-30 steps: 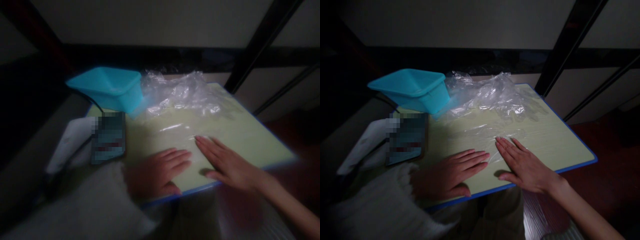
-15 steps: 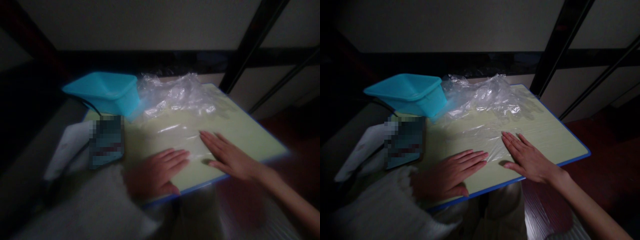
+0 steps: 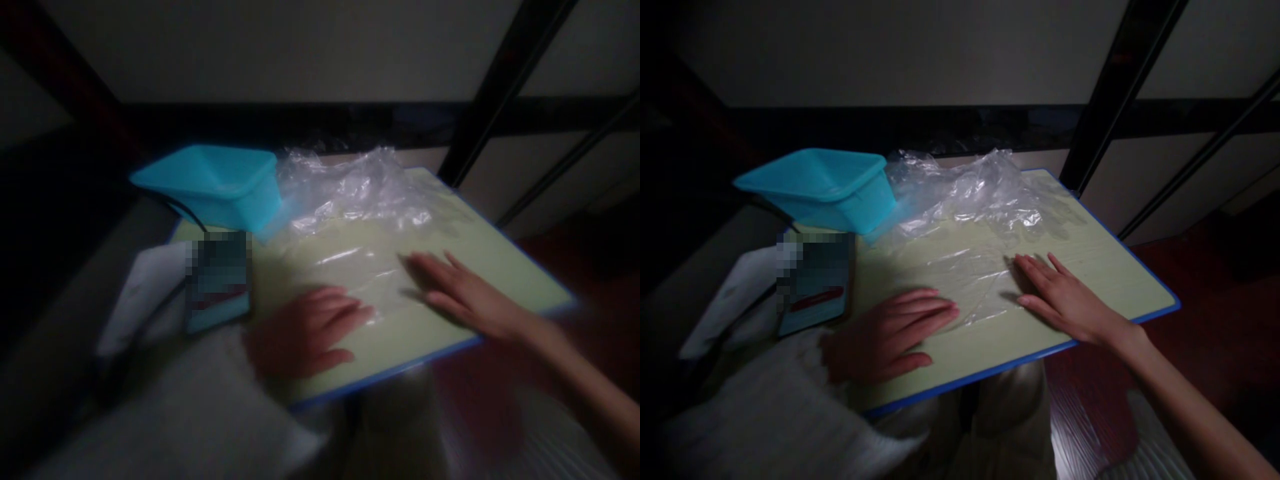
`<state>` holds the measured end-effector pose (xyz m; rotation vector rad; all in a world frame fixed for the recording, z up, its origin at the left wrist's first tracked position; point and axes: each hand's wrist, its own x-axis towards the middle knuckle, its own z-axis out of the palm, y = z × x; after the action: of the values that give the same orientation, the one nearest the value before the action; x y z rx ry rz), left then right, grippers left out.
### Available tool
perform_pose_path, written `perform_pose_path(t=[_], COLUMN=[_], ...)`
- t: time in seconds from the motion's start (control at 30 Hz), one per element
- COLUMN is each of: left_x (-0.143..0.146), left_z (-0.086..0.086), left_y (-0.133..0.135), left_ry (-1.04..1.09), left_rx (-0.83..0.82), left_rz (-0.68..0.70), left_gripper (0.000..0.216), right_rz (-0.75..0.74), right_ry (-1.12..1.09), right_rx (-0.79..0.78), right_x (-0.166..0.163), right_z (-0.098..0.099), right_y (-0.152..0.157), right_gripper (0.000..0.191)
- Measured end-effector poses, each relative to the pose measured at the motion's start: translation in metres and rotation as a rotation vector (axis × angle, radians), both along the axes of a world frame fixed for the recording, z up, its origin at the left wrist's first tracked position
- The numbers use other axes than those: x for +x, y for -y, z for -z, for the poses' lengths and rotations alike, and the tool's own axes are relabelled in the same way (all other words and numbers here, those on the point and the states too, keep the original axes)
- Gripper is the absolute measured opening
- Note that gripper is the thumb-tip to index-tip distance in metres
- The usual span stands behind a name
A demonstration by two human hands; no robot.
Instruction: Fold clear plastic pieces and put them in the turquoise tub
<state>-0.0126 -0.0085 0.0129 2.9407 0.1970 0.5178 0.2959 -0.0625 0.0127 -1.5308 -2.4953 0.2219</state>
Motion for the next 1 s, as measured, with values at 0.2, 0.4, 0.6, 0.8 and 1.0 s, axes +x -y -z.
perform_pose_path(t=[0.2,0.4,0.6,0.8,1.0], left_x=[-0.002,-0.001,0.0,0.004,0.008], left_z=[0.002,0.001,0.001,0.002,0.003], left_y=[0.0,0.001,0.002,0.009,0.017], left_ry=[0.063,0.061,0.042,0.055,0.045], left_rx=[0.124,0.119,0.086,0.018,-0.102], left_rz=[-0.001,0.006,0.03,0.103,0.132], left_gripper=[0.036,0.036,0.04,0.048,0.063], right_rz=[0.01,-0.029,-0.066,-0.122,-0.236], right_ry=[-0.032,-0.031,-0.023,0.019,0.083], right_rx=[0.014,0.039,0.02,-0.012,-0.032], right_x=[-0.009,-0.014,-0.018,-0.029,-0.052], right_z=[-0.009,-0.006,-0.012,-0.015,-0.019], right_y=[-0.02,-0.05,-0.073,-0.095,-0.113], right_gripper=[0.048,0.043,0.041,0.043,0.045])
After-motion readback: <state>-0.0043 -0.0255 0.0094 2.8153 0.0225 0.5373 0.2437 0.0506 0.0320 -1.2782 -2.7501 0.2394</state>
